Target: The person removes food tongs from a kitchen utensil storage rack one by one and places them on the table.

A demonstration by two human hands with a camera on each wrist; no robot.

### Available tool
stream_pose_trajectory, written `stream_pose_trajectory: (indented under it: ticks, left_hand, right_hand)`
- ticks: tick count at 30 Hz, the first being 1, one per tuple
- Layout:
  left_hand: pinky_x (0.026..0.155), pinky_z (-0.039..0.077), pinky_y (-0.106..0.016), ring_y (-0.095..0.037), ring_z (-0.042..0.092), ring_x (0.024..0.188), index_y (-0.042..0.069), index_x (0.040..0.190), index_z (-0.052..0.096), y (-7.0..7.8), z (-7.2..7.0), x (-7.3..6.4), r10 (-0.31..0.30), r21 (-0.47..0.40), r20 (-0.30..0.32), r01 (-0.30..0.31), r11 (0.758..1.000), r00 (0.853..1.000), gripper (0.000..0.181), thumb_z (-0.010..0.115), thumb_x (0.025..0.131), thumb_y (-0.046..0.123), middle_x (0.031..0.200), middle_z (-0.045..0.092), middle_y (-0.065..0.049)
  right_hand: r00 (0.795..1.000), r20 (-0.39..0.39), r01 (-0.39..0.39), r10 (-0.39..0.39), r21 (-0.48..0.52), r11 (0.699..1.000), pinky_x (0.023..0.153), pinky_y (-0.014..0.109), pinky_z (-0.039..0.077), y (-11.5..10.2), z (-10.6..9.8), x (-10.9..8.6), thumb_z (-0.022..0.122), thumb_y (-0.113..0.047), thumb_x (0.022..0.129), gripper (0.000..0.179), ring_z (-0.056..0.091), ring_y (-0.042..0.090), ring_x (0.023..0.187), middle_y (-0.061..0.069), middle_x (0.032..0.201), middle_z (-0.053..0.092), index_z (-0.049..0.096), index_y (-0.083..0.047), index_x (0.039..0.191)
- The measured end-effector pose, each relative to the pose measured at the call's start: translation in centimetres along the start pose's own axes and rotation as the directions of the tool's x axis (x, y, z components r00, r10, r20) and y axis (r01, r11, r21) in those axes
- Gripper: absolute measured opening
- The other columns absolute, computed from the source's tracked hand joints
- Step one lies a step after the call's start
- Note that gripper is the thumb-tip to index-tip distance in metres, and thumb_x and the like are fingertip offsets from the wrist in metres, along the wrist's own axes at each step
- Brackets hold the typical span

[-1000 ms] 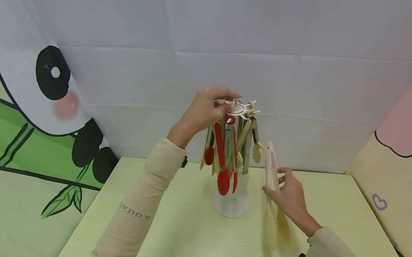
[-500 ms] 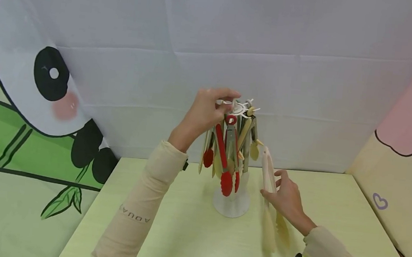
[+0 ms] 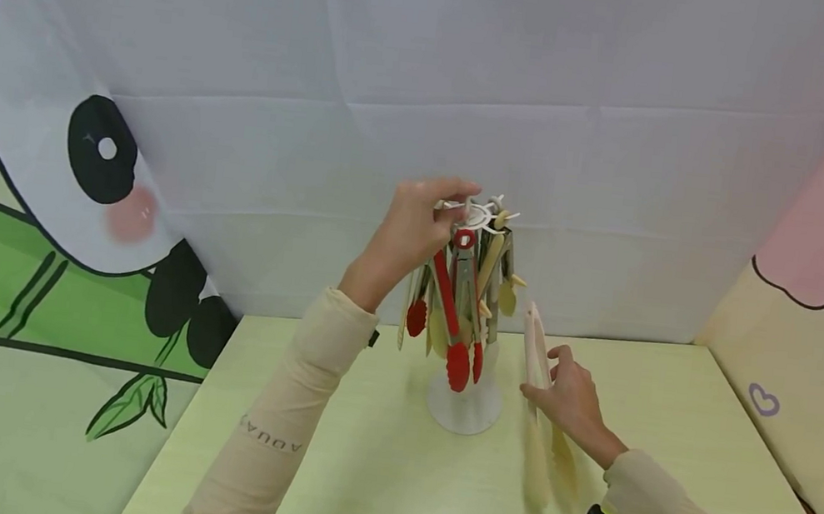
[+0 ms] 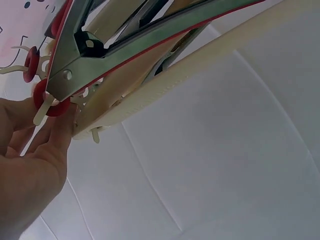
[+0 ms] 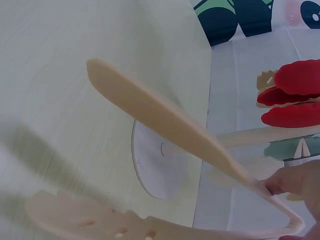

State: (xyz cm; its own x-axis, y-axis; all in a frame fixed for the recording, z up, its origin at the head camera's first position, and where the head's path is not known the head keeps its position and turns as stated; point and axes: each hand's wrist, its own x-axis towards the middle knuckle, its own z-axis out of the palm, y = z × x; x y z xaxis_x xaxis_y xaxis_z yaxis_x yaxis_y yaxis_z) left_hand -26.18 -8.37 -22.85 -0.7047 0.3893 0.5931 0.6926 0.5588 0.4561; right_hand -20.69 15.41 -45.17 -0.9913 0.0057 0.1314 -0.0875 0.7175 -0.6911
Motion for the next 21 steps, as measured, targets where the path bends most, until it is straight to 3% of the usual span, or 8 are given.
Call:
stream_pose_trajectory:
  ticks: [10, 17, 21]
  left_hand:
    - [0.06, 0.042, -0.024, -0.018, 0.065, 0.093, 0.003, 0.118, 0.066, 0.1, -0.1, -0.2, 0.013, 0.053, -0.008, -0.013, 0.999, 1.0, 0.031, 0.061, 0.088, -0.004, 0.112, 0.067, -0.013]
    - [0.06, 0.042, -0.024, -0.019, 0.065, 0.081, 0.002, 0.118, 0.066, 0.3, 0.3, -0.2, 0.043, 0.067, -0.01, -0.042, 0.997, 0.999, 0.032, 0.06, 0.088, -0.006, 0.109, 0.068, -0.014]
    - [0.064, 0.045, -0.024, -0.019, 0.067, 0.088, 0.001, 0.118, 0.066, 0.4, 0.3, -0.3, 0.048, 0.075, -0.015, -0.047, 0.996, 0.999, 0.032, 0.059, 0.088, -0.008, 0.11, 0.067, -0.014]
  right_hand:
    - [0.999, 0.051, -0.012, 0.012, -0.009, 1.0, 0.052, 0.033, 0.046, 0.4, 1.3, 0.2, 0.077, -0.018, 0.073, 0.059, 0.057, 0.024, 0.068, 0.019, 0.088, 0.059, 0.043, 0.004, 0.116]
    - [0.996, 0.082, -0.015, 0.018, -0.042, 0.999, 0.056, 0.035, 0.047, 0.8, 2.4, -0.1, 0.077, -0.017, 0.072, 0.059, 0.057, 0.026, 0.07, 0.018, 0.088, 0.06, 0.043, 0.006, 0.114]
    - [0.995, 0.1, -0.024, 0.028, -0.047, 0.999, 0.057, 0.036, 0.048, 0.9, 2.9, -0.2, 0.076, -0.016, 0.071, 0.058, 0.057, 0.026, 0.069, 0.018, 0.087, 0.06, 0.043, 0.008, 0.113]
